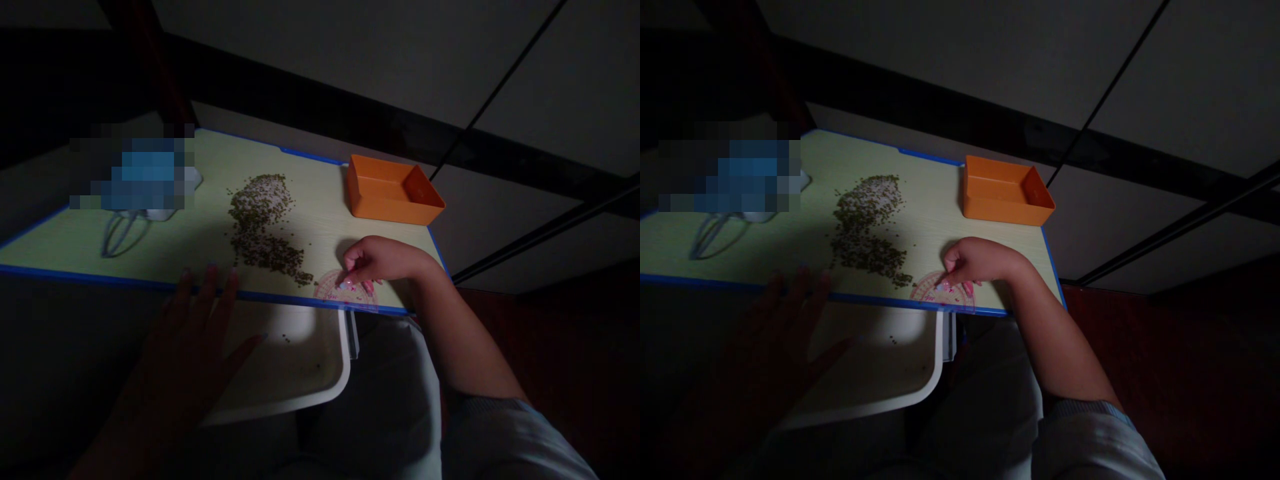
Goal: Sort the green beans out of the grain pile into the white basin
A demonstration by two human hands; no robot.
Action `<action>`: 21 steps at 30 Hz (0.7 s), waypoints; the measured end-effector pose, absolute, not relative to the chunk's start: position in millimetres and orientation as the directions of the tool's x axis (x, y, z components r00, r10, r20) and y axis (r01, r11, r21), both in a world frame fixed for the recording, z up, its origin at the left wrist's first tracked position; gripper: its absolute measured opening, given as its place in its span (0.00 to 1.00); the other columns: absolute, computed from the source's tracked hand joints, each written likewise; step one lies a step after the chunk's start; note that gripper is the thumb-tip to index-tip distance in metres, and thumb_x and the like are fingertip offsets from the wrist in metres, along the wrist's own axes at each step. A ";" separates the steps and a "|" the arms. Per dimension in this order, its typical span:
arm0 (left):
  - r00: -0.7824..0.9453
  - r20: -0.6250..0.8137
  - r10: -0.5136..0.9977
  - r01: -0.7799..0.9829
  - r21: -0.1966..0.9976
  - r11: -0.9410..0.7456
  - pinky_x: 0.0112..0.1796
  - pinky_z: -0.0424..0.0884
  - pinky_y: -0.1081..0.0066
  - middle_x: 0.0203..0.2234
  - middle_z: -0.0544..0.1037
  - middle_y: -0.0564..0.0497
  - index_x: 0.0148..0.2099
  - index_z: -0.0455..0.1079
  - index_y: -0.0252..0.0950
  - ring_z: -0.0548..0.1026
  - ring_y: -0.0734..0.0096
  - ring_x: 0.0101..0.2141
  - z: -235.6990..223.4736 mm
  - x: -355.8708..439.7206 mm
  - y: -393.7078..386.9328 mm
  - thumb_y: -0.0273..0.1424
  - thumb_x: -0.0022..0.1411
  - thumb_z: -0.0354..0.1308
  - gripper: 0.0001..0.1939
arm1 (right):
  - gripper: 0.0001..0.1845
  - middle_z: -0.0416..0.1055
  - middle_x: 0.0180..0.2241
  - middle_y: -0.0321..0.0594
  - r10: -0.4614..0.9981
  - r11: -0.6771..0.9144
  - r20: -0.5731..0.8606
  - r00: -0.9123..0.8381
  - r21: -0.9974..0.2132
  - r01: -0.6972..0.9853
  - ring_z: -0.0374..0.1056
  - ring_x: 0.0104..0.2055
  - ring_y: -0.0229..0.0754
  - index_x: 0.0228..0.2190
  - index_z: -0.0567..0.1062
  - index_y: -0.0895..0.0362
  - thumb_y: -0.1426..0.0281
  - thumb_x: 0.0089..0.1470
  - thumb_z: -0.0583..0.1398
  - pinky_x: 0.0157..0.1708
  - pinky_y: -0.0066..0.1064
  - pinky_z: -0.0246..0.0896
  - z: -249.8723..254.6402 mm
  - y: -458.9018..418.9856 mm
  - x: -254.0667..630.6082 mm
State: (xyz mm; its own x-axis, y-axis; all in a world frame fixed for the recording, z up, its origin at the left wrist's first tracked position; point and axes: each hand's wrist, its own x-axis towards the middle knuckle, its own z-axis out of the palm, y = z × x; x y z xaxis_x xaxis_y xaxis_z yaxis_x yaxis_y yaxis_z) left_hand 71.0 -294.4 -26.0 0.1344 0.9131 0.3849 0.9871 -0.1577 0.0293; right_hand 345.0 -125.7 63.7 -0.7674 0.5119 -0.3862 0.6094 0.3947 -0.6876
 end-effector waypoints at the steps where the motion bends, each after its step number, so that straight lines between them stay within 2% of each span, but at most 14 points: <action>1: 0.135 0.382 0.914 0.987 0.026 -0.156 0.60 0.50 0.43 0.68 0.45 0.35 0.70 0.37 0.32 0.40 0.43 0.67 -26.0 71.1 -294.3 0.48 0.63 0.43 0.40 | 0.12 0.66 0.16 0.28 0.511 0.398 -0.384 -0.769 -0.687 0.608 0.60 0.19 0.30 0.21 0.65 0.57 0.69 0.52 0.61 0.25 0.26 0.48 64.2 -125.8 344.9; 9: 0.112 0.382 0.917 0.991 0.026 -0.132 0.59 0.52 0.43 0.68 0.46 0.36 0.70 0.35 0.35 0.40 0.42 0.67 -25.8 71.7 -294.8 0.49 0.63 0.43 0.41 | 0.11 0.66 0.18 0.29 0.540 0.372 -0.395 -0.743 -0.681 0.631 0.59 0.18 0.30 0.23 0.65 0.57 0.67 0.51 0.61 0.23 0.26 0.50 66.9 -124.9 346.1; 21: 0.129 0.381 0.916 0.991 -0.008 -0.137 0.59 0.52 0.44 0.66 0.49 0.32 0.69 0.39 0.31 0.41 0.41 0.66 -27.0 71.1 -292.9 0.48 0.63 0.42 0.40 | 0.12 0.65 0.16 0.28 0.573 0.362 -0.378 -0.727 -0.680 0.638 0.58 0.18 0.29 0.22 0.67 0.57 0.64 0.49 0.62 0.21 0.25 0.49 66.2 -119.9 350.7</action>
State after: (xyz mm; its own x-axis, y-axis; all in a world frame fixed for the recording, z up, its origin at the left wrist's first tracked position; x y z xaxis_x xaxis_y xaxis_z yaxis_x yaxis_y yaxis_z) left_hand 71.1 -292.9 -27.0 0.1294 0.9155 0.3809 0.9906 -0.1366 -0.0081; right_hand 350.7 -119.9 66.2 -0.7273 0.5727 -0.3783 0.6383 0.3617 -0.6796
